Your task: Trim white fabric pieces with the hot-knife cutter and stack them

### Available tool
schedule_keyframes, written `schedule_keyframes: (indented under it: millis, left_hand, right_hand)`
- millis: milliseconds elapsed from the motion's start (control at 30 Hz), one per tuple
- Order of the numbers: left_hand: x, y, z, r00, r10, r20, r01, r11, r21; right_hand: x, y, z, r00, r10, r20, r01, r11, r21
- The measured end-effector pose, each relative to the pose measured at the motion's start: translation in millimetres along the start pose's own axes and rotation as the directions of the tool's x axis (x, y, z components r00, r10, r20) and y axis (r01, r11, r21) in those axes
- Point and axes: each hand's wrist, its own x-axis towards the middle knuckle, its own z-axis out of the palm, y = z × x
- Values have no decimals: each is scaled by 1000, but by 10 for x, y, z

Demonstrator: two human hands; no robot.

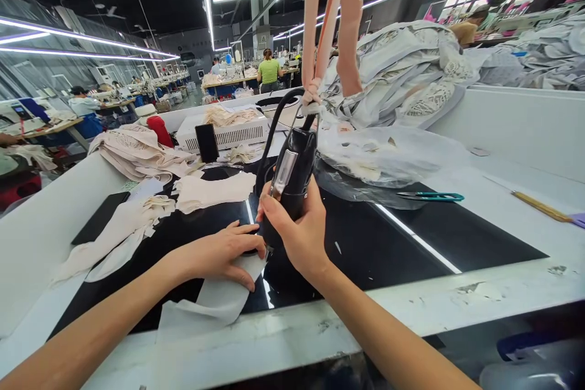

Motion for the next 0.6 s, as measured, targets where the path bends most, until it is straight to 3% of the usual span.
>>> schedule_keyframes:
  millis: [600]
  left_hand:
    - [24,-55,28,999,33,-28,-35,998,-50]
  right_hand:
    - [-112,-14,8,1000,17,11,-17,1000,-10]
